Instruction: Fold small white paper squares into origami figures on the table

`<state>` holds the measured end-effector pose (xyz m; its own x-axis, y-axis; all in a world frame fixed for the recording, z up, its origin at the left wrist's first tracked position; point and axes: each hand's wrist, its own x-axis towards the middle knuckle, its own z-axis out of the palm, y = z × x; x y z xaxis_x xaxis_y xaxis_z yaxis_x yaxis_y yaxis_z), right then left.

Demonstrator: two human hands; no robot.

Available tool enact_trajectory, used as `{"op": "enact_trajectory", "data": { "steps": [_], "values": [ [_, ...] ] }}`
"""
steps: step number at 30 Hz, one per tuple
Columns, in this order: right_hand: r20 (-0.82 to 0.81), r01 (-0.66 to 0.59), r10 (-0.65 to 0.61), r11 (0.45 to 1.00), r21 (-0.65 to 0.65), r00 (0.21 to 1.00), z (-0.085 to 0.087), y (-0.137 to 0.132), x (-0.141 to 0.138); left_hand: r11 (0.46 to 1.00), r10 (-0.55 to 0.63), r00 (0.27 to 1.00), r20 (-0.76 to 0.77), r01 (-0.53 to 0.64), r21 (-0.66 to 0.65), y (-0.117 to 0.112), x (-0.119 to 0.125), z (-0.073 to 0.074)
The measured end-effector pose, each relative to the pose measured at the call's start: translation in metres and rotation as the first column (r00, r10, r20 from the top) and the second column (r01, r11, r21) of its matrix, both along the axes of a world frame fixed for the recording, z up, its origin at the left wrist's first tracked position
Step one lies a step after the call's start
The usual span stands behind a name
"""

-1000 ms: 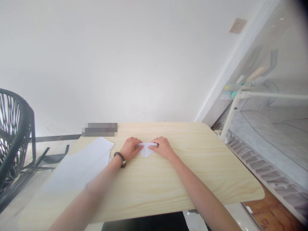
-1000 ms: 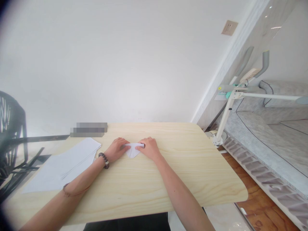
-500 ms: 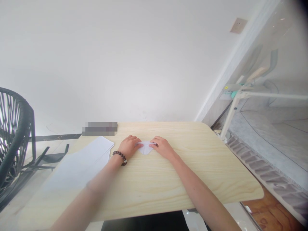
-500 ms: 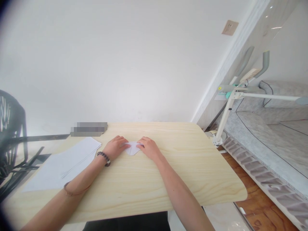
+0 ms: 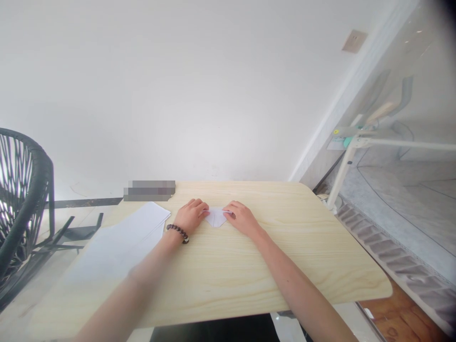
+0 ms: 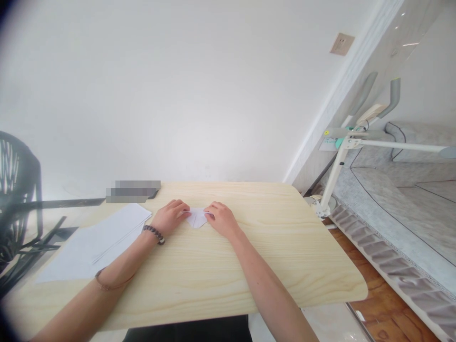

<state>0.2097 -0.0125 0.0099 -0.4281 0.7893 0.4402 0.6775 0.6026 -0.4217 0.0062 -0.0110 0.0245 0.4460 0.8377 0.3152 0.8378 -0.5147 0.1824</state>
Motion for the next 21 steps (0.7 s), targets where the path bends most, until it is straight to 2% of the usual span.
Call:
{"op": "enact_trajectory", "data": {
  "steps": [4, 7, 11, 18, 21],
  "values": [
    [0.02, 0.065, -0.064, 0.997, -0.031, 0.998, -0.0003, 0.0003, 0.0001, 0.995, 0.083, 0.996, -0.014, -0.083, -0.047, 0.0003, -0.0007, -0.0006],
    [0.05, 0.077, -0.075, 0.996, -0.049, 0.996, 0.0004, 0.001, 0.001, 0.993, 0.103, 0.995, -0.008, -0.104, -0.057, 0.0016, -0.0016, -0.0018],
    [0.078, 0.06, -0.06, 0.998, -0.009, 0.995, 0.0023, 0.001, 0.002, 0.997, 0.074, 0.997, 0.011, -0.073, -0.016, 0.0014, -0.001, -0.0015],
    [0.12, 0.048, -0.051, 0.999, 0.023, 0.991, 0.0049, -0.0006, 0.0009, 0.992, 0.11, 0.994, 0.018, -0.109, -0.069, 0.0014, -0.0011, -0.0011],
    [0.125, 0.055, -0.058, 0.998, 0.032, 0.99, 0.0054, -0.0017, -0.0002, 0.997, 0.037, 0.996, 0.081, -0.032, -0.069, 0.0021, -0.0025, -0.0024]
  ]
}}
